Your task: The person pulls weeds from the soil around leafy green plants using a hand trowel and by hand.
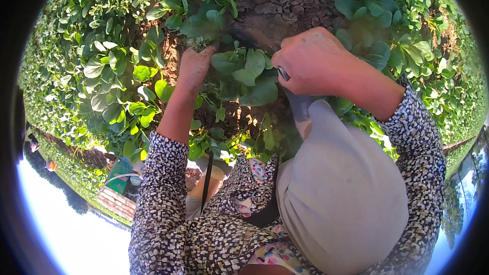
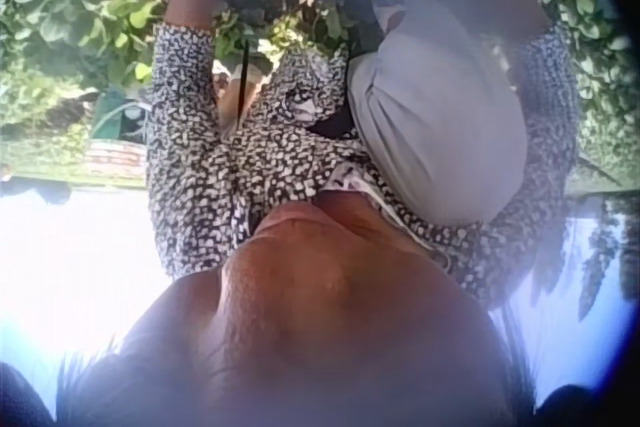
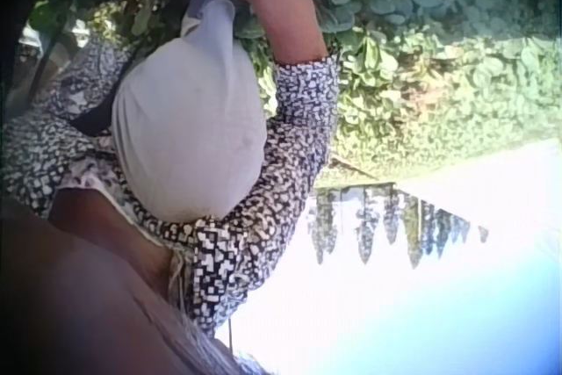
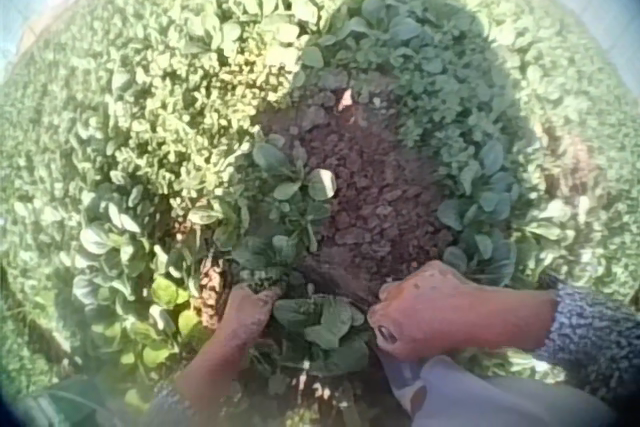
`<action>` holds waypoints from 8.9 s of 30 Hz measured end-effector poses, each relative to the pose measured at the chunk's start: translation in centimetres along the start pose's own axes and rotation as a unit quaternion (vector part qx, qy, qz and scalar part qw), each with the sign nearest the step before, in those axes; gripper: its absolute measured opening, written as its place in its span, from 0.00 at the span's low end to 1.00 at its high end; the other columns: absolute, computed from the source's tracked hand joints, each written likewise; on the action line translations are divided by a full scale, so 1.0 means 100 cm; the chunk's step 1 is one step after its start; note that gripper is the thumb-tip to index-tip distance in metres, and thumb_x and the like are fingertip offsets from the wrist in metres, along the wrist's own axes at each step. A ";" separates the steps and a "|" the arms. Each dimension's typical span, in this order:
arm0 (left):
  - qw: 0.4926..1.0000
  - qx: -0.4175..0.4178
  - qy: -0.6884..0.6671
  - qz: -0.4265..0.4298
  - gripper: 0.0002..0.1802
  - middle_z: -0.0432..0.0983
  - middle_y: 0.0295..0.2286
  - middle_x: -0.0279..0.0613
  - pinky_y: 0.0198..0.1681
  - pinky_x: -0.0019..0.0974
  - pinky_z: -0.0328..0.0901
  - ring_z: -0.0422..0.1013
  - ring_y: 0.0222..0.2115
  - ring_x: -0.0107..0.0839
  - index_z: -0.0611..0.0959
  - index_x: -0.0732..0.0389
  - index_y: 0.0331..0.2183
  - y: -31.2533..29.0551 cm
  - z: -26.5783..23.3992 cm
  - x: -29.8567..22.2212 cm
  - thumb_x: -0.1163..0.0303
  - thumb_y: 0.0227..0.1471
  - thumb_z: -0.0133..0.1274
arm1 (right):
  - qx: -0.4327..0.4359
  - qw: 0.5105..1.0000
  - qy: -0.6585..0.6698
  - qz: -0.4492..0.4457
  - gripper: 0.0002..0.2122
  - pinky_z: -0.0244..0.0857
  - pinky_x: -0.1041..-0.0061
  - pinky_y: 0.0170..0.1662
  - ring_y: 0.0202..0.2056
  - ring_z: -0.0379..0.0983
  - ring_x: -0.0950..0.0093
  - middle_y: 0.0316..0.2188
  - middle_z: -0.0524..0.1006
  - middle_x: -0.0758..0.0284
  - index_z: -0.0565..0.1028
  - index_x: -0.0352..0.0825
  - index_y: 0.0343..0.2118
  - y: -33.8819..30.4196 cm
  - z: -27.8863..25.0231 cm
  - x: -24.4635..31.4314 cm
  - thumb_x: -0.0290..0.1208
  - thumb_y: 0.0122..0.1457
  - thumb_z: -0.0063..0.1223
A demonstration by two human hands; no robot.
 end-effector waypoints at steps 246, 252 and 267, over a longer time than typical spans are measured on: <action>0.945 -0.105 0.165 0.262 0.19 0.78 0.35 0.46 0.43 0.38 0.65 0.72 0.33 0.41 0.79 0.61 0.41 0.087 0.032 -0.061 0.62 0.48 0.57 | -0.091 0.991 0.088 -0.040 0.10 0.61 0.65 0.26 0.23 0.67 0.62 0.17 0.67 0.65 0.69 0.34 0.16 0.052 -0.006 -0.101 0.32 0.47 0.55; 0.937 -0.212 0.044 0.275 0.16 0.77 0.31 0.45 0.40 0.35 0.64 0.71 0.32 0.37 0.77 0.66 0.38 0.069 0.012 -0.047 0.62 0.57 0.48 | -0.159 0.985 0.066 -0.019 0.09 0.62 0.67 0.23 0.21 0.68 0.64 0.17 0.67 0.65 0.70 0.35 0.16 0.043 0.002 -0.081 0.32 0.46 0.56; 0.968 -0.194 -0.048 0.154 0.25 0.73 0.40 0.47 0.45 0.37 0.63 0.69 0.39 0.36 0.68 0.66 0.48 0.076 0.030 -0.058 0.75 0.46 0.53 | -0.195 0.958 0.186 0.102 0.13 0.58 0.65 0.25 0.20 0.64 0.59 0.17 0.67 0.58 0.68 0.31 0.17 0.037 0.000 -0.071 0.33 0.48 0.56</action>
Point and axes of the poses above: each hand's wrist, its own y-axis towards the middle knuckle, its own z-axis out of the palm, x = y × z, the point moved 3 cm from there along y, towards the middle knuckle
